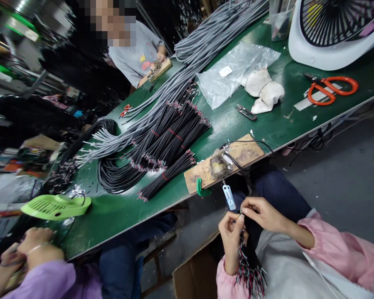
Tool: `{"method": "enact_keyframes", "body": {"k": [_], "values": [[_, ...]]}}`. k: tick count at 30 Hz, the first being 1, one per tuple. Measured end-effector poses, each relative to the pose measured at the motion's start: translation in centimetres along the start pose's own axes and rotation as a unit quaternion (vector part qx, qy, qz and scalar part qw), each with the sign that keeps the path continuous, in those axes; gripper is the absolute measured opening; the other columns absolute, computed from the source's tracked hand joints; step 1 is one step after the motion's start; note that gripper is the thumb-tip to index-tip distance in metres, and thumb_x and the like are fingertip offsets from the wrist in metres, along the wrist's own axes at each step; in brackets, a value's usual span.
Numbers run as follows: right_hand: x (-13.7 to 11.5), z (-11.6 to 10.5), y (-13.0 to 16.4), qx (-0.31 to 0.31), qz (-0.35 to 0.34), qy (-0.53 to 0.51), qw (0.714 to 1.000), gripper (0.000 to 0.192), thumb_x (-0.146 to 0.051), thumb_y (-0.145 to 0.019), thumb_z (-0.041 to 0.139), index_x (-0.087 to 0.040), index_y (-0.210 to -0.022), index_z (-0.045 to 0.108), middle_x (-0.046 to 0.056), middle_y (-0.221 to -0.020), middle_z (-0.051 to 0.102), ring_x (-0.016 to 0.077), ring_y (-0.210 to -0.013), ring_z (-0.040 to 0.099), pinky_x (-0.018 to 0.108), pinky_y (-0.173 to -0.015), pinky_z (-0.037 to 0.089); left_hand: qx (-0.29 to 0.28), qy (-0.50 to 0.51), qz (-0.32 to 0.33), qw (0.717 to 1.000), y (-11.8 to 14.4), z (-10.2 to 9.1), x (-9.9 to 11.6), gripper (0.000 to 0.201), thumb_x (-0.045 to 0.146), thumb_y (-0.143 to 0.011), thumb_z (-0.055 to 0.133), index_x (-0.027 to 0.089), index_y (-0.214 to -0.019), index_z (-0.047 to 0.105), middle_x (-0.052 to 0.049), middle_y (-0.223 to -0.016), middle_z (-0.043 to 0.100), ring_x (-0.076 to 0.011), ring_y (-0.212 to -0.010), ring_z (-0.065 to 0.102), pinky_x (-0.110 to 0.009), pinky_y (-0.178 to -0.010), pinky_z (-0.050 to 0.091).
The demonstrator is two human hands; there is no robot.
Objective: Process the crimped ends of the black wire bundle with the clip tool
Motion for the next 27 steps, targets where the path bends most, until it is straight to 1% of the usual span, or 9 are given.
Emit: {"method": "enact_keyframes", "body": {"k": [3, 7, 12, 16, 18, 20, 23, 27], "values": [[-0.1, 0.1, 0.0, 0.005, -0.013, 0.005, 1.0, 0.015, -0.022, -0.084, 0.049, -0.014, -0.074, 0.058, 0.0, -0.065, 0.055, 0.0114, -0.06, 0.048, 0.022, -0.056, 0.039, -0.002, 0.008, 0.001, 1.0, 0.0, 0.0, 0.2, 0.031, 0.034, -0.072, 0.069, 0.015, -0.061, 0.048, 0.007, -0.038, 0.046, -0.0034, -0.02, 0.036, -0.012, -0.024, 0.023], [-0.3, 0.0, 0.0, 0.009, -0.022, 0.003, 1.0, 0.012, -0.016, -0.079, 0.052, -0.014, -0.068, 0.058, -0.001, -0.062, 0.053, 0.0108, -0.057, 0.047, 0.022, -0.054, 0.038, 0.002, 0.035, 0.004, 0.999, 0.0, -0.1, 0.0, 0.028, 0.034, -0.073, 0.067, 0.015, -0.062, 0.051, 0.007, -0.034, 0.045, -0.0033, -0.019, 0.034, -0.013, -0.026, 0.024], [-0.9, -0.5, 0.2, 0.016, -0.051, 0.048, 0.997, 0.012, -0.012, -0.075, 0.054, -0.014, -0.065, 0.06, -0.001, -0.06, 0.054, 0.0102, -0.054, 0.046, 0.022, -0.052, 0.037, -0.014, 0.034, 0.011, 0.999, -0.1, -0.3, -0.1, 0.028, 0.036, -0.073, 0.067, 0.014, -0.063, 0.054, 0.007, -0.034, 0.045, -0.0039, -0.018, 0.035, -0.013, -0.025, 0.024], [-0.8, -1.0, 0.1, 0.048, -0.033, 0.024, 0.998, 0.014, -0.019, -0.079, 0.056, -0.014, -0.068, 0.064, 0.001, -0.063, 0.058, 0.0115, -0.058, 0.049, 0.023, -0.055, 0.04, -0.022, 0.015, 0.007, 1.0, -0.1, -0.2, 0.4, 0.028, 0.038, -0.071, 0.069, 0.013, -0.065, 0.057, 0.005, -0.039, 0.049, -0.004, -0.019, 0.037, -0.013, -0.025, 0.024], [-0.7, -1.0, 0.1, 0.038, -0.026, -0.003, 0.999, 0.014, -0.023, -0.08, 0.058, -0.013, -0.075, 0.066, 0.003, -0.068, 0.059, 0.0123, -0.061, 0.051, 0.023, -0.057, 0.042, -0.021, 0.009, 0.012, 1.0, 0.0, -0.2, 0.6, 0.028, 0.037, -0.072, 0.068, 0.013, -0.064, 0.056, 0.005, -0.04, 0.049, -0.0037, -0.02, 0.037, -0.013, -0.025, 0.023], [-0.6, -0.7, 0.1, 0.023, -0.023, -0.019, 0.999, 0.015, -0.026, -0.08, 0.06, -0.013, -0.078, 0.067, 0.003, -0.07, 0.059, 0.0124, -0.063, 0.051, 0.023, -0.057, 0.042, -0.018, 0.002, 0.017, 1.0, -0.1, -0.3, 0.5, 0.027, 0.036, -0.073, 0.067, 0.014, -0.063, 0.054, 0.006, -0.04, 0.048, -0.0035, -0.021, 0.037, -0.012, -0.025, 0.023], [-0.8, -0.4, 0.3, 0.023, -0.029, -0.003, 0.999, 0.017, -0.026, -0.082, 0.057, -0.014, -0.074, 0.065, 0.002, -0.069, 0.056, 0.0121, -0.062, 0.05, 0.023, -0.057, 0.041, -0.021, 0.012, 0.011, 1.0, -0.2, -0.4, -0.1, 0.029, 0.036, -0.074, 0.066, 0.015, -0.061, 0.051, 0.006, -0.038, 0.046, -0.0036, -0.02, 0.035, -0.013, -0.025, 0.022], [-1.3, 0.3, 0.6, 0.022, -0.045, 0.039, 0.998, 0.017, -0.022, -0.086, 0.05, -0.015, -0.075, 0.06, 0.002, -0.073, 0.056, 0.0125, -0.065, 0.051, 0.024, -0.06, 0.041, -0.022, 0.068, -0.005, 0.997, -0.4, -0.2, -0.7, 0.033, 0.042, -0.075, 0.062, 0.015, -0.058, 0.052, 0.007, -0.031, 0.04, -0.0031, -0.019, 0.029, -0.014, -0.026, 0.025]]}}
Point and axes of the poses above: each hand's wrist, its own y-axis away from the middle knuckle, its own z-axis out of the palm, x = y × z, the point moved 3 cm from there along -y, towards the middle knuckle
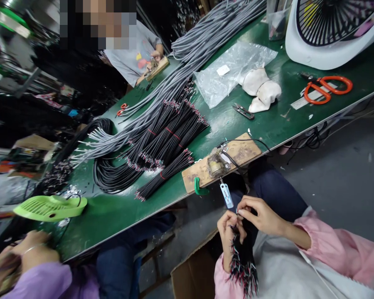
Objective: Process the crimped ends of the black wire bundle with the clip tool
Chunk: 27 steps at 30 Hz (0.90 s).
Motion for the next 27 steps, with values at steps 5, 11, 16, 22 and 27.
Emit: {"method": "enact_keyframes", "body": {"k": [5, 11, 16, 22, 27], "values": [[0.0, 0.0, 0.4, 0.031, -0.011, 0.012, 0.999, 0.014, -0.021, -0.087, 0.049, -0.016, -0.083, 0.061, 0.003, -0.076, 0.057, 0.0141, -0.068, 0.053, 0.024, -0.061, 0.042, 0.014, -0.017, -0.005, 1.0, 0.2, 0.2, 0.3, 0.031, 0.041, -0.07, 0.067, 0.014, -0.059, 0.055, 0.007, -0.035, 0.043, -0.0034, -0.02, 0.032, -0.014, -0.026, 0.025], [0.1, -0.7, 0.8, 0.083, -0.021, -0.009, 0.996, 0.017, -0.021, -0.087, 0.051, -0.016, -0.089, 0.067, 0.006, -0.08, 0.063, 0.0159, -0.073, 0.058, 0.026, -0.066, 0.044, 0.006, -0.045, 0.02, 0.999, 0.3, -0.2, 0.3, 0.027, 0.038, -0.075, 0.065, 0.013, -0.066, 0.057, 0.006, -0.04, 0.046, -0.003, -0.022, 0.036, -0.013, -0.027, 0.024], [0.3, -0.5, 0.7, 0.061, -0.01, -0.036, 0.997, 0.016, -0.021, -0.086, 0.053, -0.015, -0.089, 0.068, 0.006, -0.083, 0.065, 0.0166, -0.076, 0.06, 0.026, -0.067, 0.046, -0.015, -0.05, 0.021, 0.998, 0.3, -0.3, 0.1, 0.028, 0.038, -0.076, 0.064, 0.013, -0.066, 0.056, 0.006, -0.038, 0.045, -0.0034, -0.021, 0.035, -0.013, -0.026, 0.023], [1.3, -0.2, 0.5, 0.042, 0.027, -0.094, 0.994, 0.015, -0.023, -0.085, 0.055, -0.014, -0.089, 0.066, 0.006, -0.082, 0.063, 0.017, -0.075, 0.06, 0.027, -0.067, 0.047, -0.038, -0.046, 0.023, 0.998, 0.2, -0.4, 0.2, 0.025, 0.034, -0.079, 0.061, 0.013, -0.067, 0.057, 0.007, -0.038, 0.045, -0.0031, -0.021, 0.036, -0.012, -0.026, 0.024], [1.2, -0.2, 0.4, 0.031, 0.025, -0.105, 0.994, 0.013, -0.019, -0.083, 0.056, -0.014, -0.089, 0.067, 0.007, -0.087, 0.065, 0.018, -0.081, 0.061, 0.028, -0.071, 0.048, -0.034, -0.052, 0.016, 0.998, 0.2, -0.3, 0.2, 0.026, 0.035, -0.078, 0.062, 0.013, -0.066, 0.057, 0.006, -0.039, 0.046, -0.0034, -0.021, 0.037, -0.012, -0.025, 0.023]]}}
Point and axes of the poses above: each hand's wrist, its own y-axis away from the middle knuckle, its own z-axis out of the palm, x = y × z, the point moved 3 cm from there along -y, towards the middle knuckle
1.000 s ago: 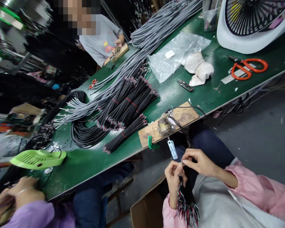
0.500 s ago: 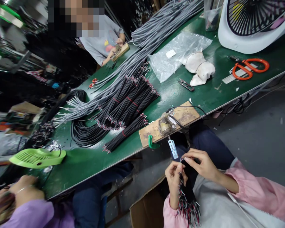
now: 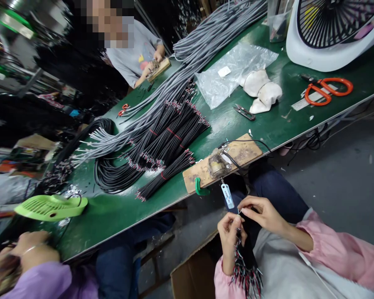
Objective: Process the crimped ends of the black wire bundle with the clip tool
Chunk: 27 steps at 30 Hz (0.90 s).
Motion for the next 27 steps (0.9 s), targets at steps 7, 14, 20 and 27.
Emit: {"method": "enact_keyframes", "body": {"k": [7, 14, 20, 27], "values": [[-0.3, 0.4, -0.3, 0.017, 0.016, 0.003, 1.0, 0.012, -0.015, -0.077, 0.059, -0.014, -0.085, 0.068, 0.006, -0.079, 0.067, 0.0171, -0.075, 0.061, 0.028, -0.07, 0.047, -0.003, 0.0, -0.009, 1.0, -0.1, -0.1, 0.1, 0.027, 0.035, -0.077, 0.064, 0.013, -0.064, 0.055, 0.006, -0.04, 0.046, -0.0028, -0.022, 0.036, -0.012, -0.025, 0.023], [-0.6, 0.2, -1.8, -0.011, 0.064, -0.109, 0.992, 0.023, -0.031, -0.076, 0.063, -0.013, -0.089, 0.065, 0.007, -0.081, 0.067, 0.0175, -0.075, 0.062, 0.03, -0.07, 0.048, -0.031, 0.007, 0.059, 0.998, -0.2, -0.7, 1.8, 0.021, 0.03, -0.077, 0.064, 0.015, -0.065, 0.056, 0.005, -0.055, 0.05, -0.0019, -0.024, 0.039, -0.014, -0.026, 0.02], [-3.6, 0.6, -5.6, -0.05, 0.015, -0.059, 0.997, 0.047, -0.055, -0.081, 0.05, -0.011, -0.07, 0.063, 0.002, -0.062, 0.057, 0.0117, -0.058, 0.049, 0.024, -0.055, 0.039, 0.041, -0.125, 0.178, 0.975, 0.8, 0.1, 5.4, 0.014, 0.019, -0.076, 0.065, 0.016, -0.063, 0.06, 0.003, -0.06, 0.054, -0.0052, -0.037, 0.046, -0.018, -0.038, 0.035], [-4.1, 1.5, -6.8, -0.089, 0.043, -0.111, 0.989, 0.056, -0.064, -0.075, 0.052, -0.01, -0.07, 0.061, -0.001, -0.058, 0.05, 0.0098, -0.054, 0.044, 0.022, -0.051, 0.034, 0.09, -0.277, 0.296, 0.91, 1.2, 0.5, 7.6, 0.011, 0.009, -0.074, 0.064, 0.018, -0.068, 0.063, 0.002, -0.06, 0.06, -0.0119, -0.056, 0.055, -0.023, -0.055, 0.042]]}}
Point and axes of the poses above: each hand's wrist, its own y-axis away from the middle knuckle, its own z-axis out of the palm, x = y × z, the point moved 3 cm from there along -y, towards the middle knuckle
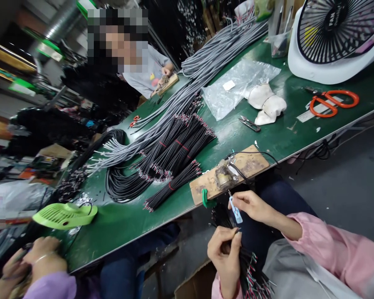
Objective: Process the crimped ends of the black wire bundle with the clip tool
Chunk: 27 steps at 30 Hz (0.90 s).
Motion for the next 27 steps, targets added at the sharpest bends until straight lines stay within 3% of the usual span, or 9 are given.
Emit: {"method": "enact_keyframes", "body": {"k": [9, 14, 19, 27], "values": [[1.2, 0.6, 0.3, -0.025, 0.032, -0.177, 0.983, 0.044, -0.053, -0.079, 0.057, -0.009, -0.076, 0.066, 0.002, -0.065, 0.057, 0.0088, -0.056, 0.049, 0.02, -0.055, 0.037, -0.024, -0.063, 0.004, 0.998, -0.6, 0.7, 1.1, 0.011, 0.011, -0.074, 0.063, 0.017, -0.065, 0.063, 0.001, -0.058, 0.059, -0.0124, -0.053, 0.052, -0.023, -0.054, 0.04], [0.9, 0.8, 0.5, -0.031, 0.051, -0.208, 0.976, 0.046, -0.055, -0.074, 0.061, -0.01, -0.075, 0.067, 0.0, -0.062, 0.056, 0.0087, -0.054, 0.046, 0.021, -0.053, 0.037, -0.023, -0.056, -0.017, 0.998, -1.2, 1.0, 1.5, 0.012, 0.015, -0.074, 0.064, 0.017, -0.062, 0.063, 0.001, -0.056, 0.059, -0.0131, -0.053, 0.052, -0.023, -0.054, 0.04], [2.1, 0.7, 1.1, -0.044, 0.062, -0.255, 0.964, 0.053, -0.059, -0.081, 0.05, -0.009, -0.079, 0.067, 0.004, -0.067, 0.059, 0.0112, -0.061, 0.051, 0.023, -0.058, 0.038, -0.032, -0.051, -0.038, 0.997, -1.3, 1.0, 1.3, 0.013, 0.017, -0.075, 0.064, 0.016, -0.062, 0.063, 0.0, -0.057, 0.057, -0.0131, -0.053, 0.05, -0.023, -0.052, 0.039], [5.0, -1.6, 3.3, -0.003, 0.071, -0.23, 0.971, 0.054, -0.057, -0.086, 0.042, -0.01, -0.086, 0.067, 0.005, -0.067, 0.06, 0.0115, -0.062, 0.051, 0.024, -0.061, 0.037, -0.05, -0.057, -0.015, 0.997, -0.6, 0.9, 0.9, 0.011, 0.015, -0.075, 0.064, 0.016, -0.065, 0.064, 0.0, -0.059, 0.06, -0.013, -0.055, 0.052, -0.023, -0.054, 0.04]]}}
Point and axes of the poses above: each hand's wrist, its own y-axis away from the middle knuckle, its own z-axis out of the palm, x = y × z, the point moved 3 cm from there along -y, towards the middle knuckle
